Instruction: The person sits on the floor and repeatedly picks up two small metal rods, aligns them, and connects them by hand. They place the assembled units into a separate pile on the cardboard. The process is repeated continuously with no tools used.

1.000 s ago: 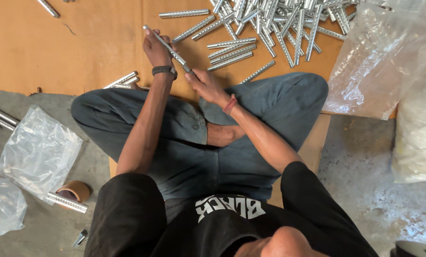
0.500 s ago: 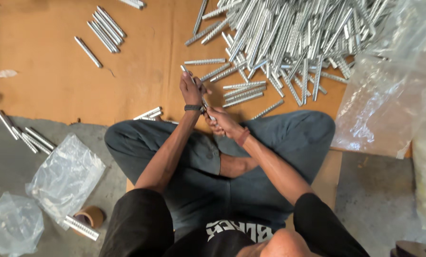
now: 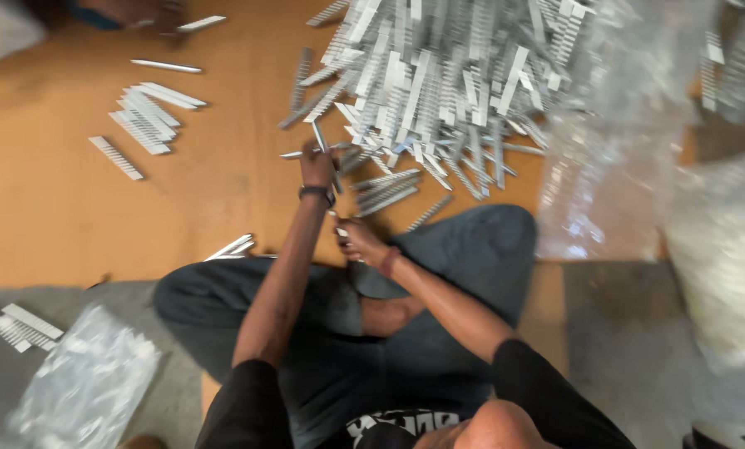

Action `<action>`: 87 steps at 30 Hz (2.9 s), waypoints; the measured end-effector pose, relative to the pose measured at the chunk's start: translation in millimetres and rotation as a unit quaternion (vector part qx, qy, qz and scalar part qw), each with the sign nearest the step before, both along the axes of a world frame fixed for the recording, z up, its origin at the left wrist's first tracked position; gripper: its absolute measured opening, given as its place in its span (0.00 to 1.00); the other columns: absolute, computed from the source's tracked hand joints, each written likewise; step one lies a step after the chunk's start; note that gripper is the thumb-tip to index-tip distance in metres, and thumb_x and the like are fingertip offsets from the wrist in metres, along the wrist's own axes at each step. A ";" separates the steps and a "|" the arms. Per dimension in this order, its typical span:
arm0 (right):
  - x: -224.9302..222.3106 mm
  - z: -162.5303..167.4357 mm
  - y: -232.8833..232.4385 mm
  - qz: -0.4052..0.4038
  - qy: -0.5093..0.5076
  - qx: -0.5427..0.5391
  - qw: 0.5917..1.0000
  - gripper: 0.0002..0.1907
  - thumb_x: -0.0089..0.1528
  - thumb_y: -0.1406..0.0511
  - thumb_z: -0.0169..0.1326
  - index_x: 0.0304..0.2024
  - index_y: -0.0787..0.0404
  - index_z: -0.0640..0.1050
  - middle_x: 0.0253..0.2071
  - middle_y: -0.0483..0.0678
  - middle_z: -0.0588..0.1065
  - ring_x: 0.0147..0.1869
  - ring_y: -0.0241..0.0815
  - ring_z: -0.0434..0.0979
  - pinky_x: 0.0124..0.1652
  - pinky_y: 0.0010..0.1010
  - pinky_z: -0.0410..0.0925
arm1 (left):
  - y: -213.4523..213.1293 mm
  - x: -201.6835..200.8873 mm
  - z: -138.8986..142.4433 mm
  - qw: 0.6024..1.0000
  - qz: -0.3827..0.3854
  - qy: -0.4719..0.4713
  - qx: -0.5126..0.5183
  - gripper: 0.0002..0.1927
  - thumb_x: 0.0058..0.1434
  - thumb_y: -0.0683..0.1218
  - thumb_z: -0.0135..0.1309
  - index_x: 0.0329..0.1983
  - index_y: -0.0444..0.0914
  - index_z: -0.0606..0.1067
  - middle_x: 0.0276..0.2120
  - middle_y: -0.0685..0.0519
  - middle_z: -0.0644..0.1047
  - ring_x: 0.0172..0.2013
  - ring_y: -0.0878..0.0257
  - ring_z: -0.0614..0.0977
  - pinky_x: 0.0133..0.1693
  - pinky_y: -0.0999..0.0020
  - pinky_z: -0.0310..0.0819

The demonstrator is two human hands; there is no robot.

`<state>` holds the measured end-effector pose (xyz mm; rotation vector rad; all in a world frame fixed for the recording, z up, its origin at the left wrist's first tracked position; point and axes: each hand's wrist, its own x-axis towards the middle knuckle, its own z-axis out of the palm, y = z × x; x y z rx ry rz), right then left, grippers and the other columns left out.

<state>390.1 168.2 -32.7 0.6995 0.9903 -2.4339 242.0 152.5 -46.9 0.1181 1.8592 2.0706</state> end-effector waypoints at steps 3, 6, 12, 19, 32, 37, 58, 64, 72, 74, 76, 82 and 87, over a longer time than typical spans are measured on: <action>1.9 -5.4 5.9 -0.009 -0.008 0.034 0.999 0.17 0.55 0.52 0.38 0.22 0.56 0.61 0.10 0.36 0.52 0.09 0.27 0.47 0.10 0.18 0.42 | 70.1 -12.5 19.9 0.991 -0.087 0.054 0.081 0.17 0.50 0.39 0.46 0.44 0.34 0.62 0.27 0.51 0.70 0.19 0.69 0.69 0.18 0.75 0.66; 0.1 -7.9 7.4 -0.005 -0.010 0.041 0.999 0.17 0.55 0.51 0.39 0.22 0.57 0.61 0.11 0.37 0.53 0.10 0.27 0.47 0.10 0.19 0.44 | 123.5 -42.7 62.8 0.974 -0.094 0.199 0.062 0.25 0.53 0.42 0.50 0.50 0.35 0.54 0.44 0.45 0.63 0.44 0.61 0.66 0.40 0.69 0.67; -4.4 -3.6 3.9 0.002 -0.014 0.026 1.000 0.18 0.55 0.50 0.37 0.21 0.56 0.61 0.10 0.37 0.53 0.09 0.27 0.47 0.09 0.18 0.44 | 12.7 -106.9 110.7 0.896 -0.146 0.410 -0.092 0.23 0.53 0.46 0.50 0.49 0.34 0.59 0.45 0.46 0.66 0.44 0.60 0.69 0.45 0.68 0.64; -3.0 4.7 3.0 0.015 -0.002 0.066 0.998 0.18 0.56 0.51 0.37 0.23 0.57 0.60 0.12 0.37 0.53 0.10 0.26 0.46 0.09 0.17 0.43 | -244.2 -96.9 74.1 0.660 -0.370 0.013 -0.653 0.16 0.42 0.42 0.53 0.37 0.44 0.68 0.29 0.56 0.72 0.21 0.59 0.71 0.19 0.63 0.66; -2.2 10.0 1.4 0.008 -0.008 0.093 0.996 0.17 0.57 0.52 0.37 0.24 0.58 0.59 0.12 0.37 0.53 0.10 0.25 0.46 0.09 0.17 0.44 | -312.7 -29.6 29.9 0.751 -0.311 0.213 -0.543 0.11 0.49 0.49 0.43 0.30 0.37 0.67 0.30 0.44 0.70 0.33 0.51 0.71 0.33 0.63 0.65; -1.4 22.4 -0.1 0.021 0.014 0.108 0.994 0.17 0.56 0.53 0.36 0.24 0.58 0.60 0.12 0.38 0.53 0.10 0.25 0.46 0.09 0.17 0.44 | -292.2 -57.5 65.7 0.882 -0.121 0.209 -0.405 0.13 0.61 0.48 0.36 0.35 0.33 0.65 0.26 0.44 0.67 0.29 0.49 0.69 0.33 0.61 0.62; -0.5 23.3 0.4 -0.008 0.122 0.183 0.975 0.14 0.57 0.55 0.37 0.27 0.59 0.63 0.15 0.37 0.55 0.13 0.24 0.48 0.13 0.16 0.45 | -75.8 38.4 41.3 0.993 -0.067 -0.022 0.095 0.07 0.58 0.42 0.35 0.34 0.32 0.60 0.28 0.48 0.69 0.29 0.57 0.76 0.32 0.67 0.74; -5.3 19.1 3.2 -0.026 0.244 0.435 0.867 0.14 0.59 0.56 0.36 0.29 0.58 0.65 0.15 0.37 0.60 0.16 0.23 0.57 0.16 0.15 0.53 | -68.1 49.0 24.9 0.985 -0.095 0.004 0.141 0.05 0.59 0.41 0.36 0.33 0.32 0.59 0.27 0.47 0.70 0.28 0.58 0.75 0.31 0.69 0.73; 1.4 37.5 22.4 0.031 0.098 -0.272 0.957 0.15 0.58 0.55 0.34 0.26 0.58 0.62 0.14 0.36 0.53 0.11 0.24 0.46 0.09 0.15 0.43 | -66.8 32.3 41.1 0.989 -0.081 -0.038 0.116 0.06 0.56 0.41 0.37 0.32 0.32 0.61 0.24 0.48 0.70 0.26 0.59 0.76 0.29 0.67 0.73; 1.4 36.1 19.6 0.027 0.087 -0.207 0.974 0.16 0.58 0.54 0.33 0.25 0.58 0.61 0.13 0.36 0.52 0.10 0.24 0.45 0.09 0.15 0.42 | -65.3 25.4 40.3 0.993 -0.059 -0.012 0.105 0.06 0.56 0.41 0.38 0.31 0.31 0.61 0.23 0.48 0.70 0.25 0.59 0.75 0.28 0.66 0.74; 0.0 31.4 14.7 0.000 0.063 -0.103 0.993 0.16 0.58 0.54 0.34 0.25 0.58 0.62 0.12 0.36 0.52 0.10 0.24 0.45 0.09 0.16 0.42 | -57.4 21.7 38.0 0.996 -0.054 -0.010 0.064 0.06 0.56 0.40 0.39 0.30 0.30 0.61 0.22 0.47 0.69 0.23 0.59 0.74 0.28 0.65 0.75; -4.9 14.8 8.2 -0.029 0.010 0.013 0.999 0.15 0.57 0.54 0.36 0.24 0.57 0.61 0.11 0.37 0.52 0.10 0.26 0.46 0.10 0.17 0.43 | 36.5 10.5 71.2 0.973 -0.152 0.167 -0.057 0.11 0.52 0.43 0.49 0.22 0.32 0.62 0.17 0.51 0.66 0.17 0.68 0.68 0.17 0.75 0.63; -3.8 9.8 10.8 -0.029 0.003 0.014 0.999 0.14 0.57 0.55 0.36 0.25 0.57 0.61 0.12 0.37 0.53 0.11 0.26 0.47 0.10 0.17 0.44 | 119.7 -33.0 145.7 0.919 -0.168 0.335 -0.126 0.21 0.52 0.55 0.48 0.36 0.31 0.66 0.31 0.45 0.70 0.33 0.56 0.72 0.36 0.66 0.65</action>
